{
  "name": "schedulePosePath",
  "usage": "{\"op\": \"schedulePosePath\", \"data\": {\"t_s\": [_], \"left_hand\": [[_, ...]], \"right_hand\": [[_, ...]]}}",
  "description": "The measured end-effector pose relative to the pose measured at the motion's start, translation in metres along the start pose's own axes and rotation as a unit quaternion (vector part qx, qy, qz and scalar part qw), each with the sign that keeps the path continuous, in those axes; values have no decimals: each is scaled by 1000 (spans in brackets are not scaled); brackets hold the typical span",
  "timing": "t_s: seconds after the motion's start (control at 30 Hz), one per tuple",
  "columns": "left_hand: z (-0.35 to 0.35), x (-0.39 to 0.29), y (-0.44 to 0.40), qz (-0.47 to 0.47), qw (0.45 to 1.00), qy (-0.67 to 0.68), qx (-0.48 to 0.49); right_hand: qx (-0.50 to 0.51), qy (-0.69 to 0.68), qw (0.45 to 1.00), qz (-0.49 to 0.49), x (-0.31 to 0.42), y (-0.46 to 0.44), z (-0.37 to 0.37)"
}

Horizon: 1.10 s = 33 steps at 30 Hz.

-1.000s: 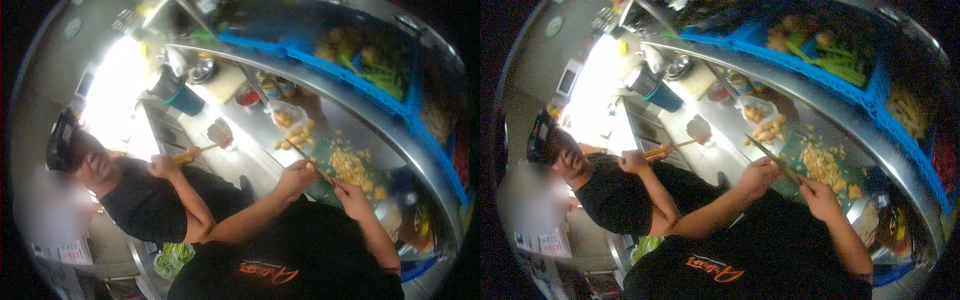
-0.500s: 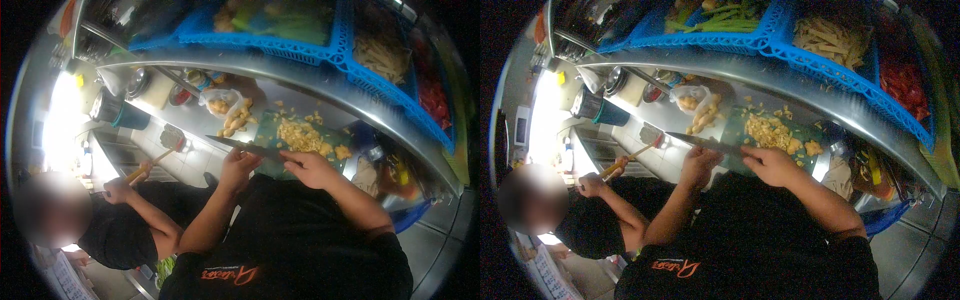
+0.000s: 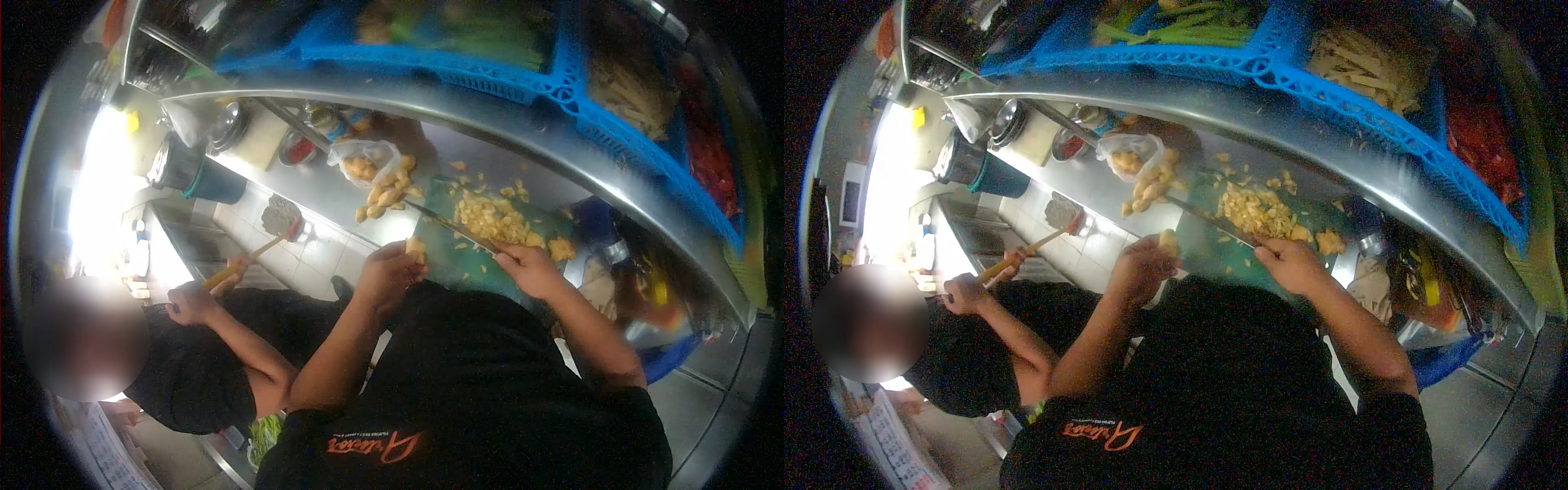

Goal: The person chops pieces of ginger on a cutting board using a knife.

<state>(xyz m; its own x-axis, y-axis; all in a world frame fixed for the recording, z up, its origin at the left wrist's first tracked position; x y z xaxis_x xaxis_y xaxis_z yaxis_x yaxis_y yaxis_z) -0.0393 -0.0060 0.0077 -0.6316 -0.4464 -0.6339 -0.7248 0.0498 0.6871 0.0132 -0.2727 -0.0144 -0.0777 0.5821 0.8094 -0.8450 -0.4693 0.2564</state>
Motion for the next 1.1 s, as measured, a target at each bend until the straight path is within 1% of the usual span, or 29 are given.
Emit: {"op": "schedulePosePath", "data": {"t_s": [0.07,0.1,0.17,0.23,0.3,0.33,0.4,0.47,0.5,0.6,0.7,0.77,0.87,0.97,1.03,1.1], "left_hand": [[-4,-4,2,-29,998,-39,-28],[-5,-2,0,-24,999,-28,-25],[-6,1,-8,-17,1000,-9,-19],[-6,-1,-11,-61,995,-83,-3],[9,13,-27,-66,992,-105,28],[26,29,-46,-49,993,-90,51],[21,26,-41,-8,996,-13,91],[4,15,-17,45,985,106,127],[0,8,-12,30,988,99,115],[-8,1,-7,4,993,81,90],[-15,-3,-10,-10,995,53,85],[-19,-5,-9,-28,997,21,64],[-24,-8,-6,-69,996,-12,62],[-23,-10,-4,-80,987,-131,42],[-15,-5,-4,-63,977,-203,32],[-13,2,-5,-26,988,-145,52]], "right_hand": [[20,-40,999,18,16,8,-4],[25,-59,998,27,30,11,-2],[23,-46,996,79,64,16,1],[17,-21,992,121,79,17,0],[8,20,988,155,83,14,-1],[8,45,991,123,73,11,1],[8,95,993,64,48,3,8],[15,68,997,25,25,4,12],[19,54,998,6,17,3,11],[-4,-64,996,62,34,10,4],[25,-66,995,75,71,17,5],[20,-62,994,92,77,16,1],[21,-55,993,98,78,14,-1],[25,-31,994,102,82,15,1],[24,4,995,93,77,12,1],[17,56,996,71,53,3,1]]}}
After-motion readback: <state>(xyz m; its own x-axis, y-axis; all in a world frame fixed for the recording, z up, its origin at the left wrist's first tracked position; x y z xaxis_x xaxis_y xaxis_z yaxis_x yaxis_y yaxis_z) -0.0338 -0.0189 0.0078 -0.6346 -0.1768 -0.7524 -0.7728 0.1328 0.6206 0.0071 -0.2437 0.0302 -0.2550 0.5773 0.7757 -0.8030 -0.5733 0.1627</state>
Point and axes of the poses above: each hand's wrist, its own y-axis away from the middle knuckle, its own z-axis out of the back of the hand, x = y × z, the point moved 9 cm from there along -y, towards the middle knuckle, and after that the axes turned 7 degrees about z, right-handed, at the moved point
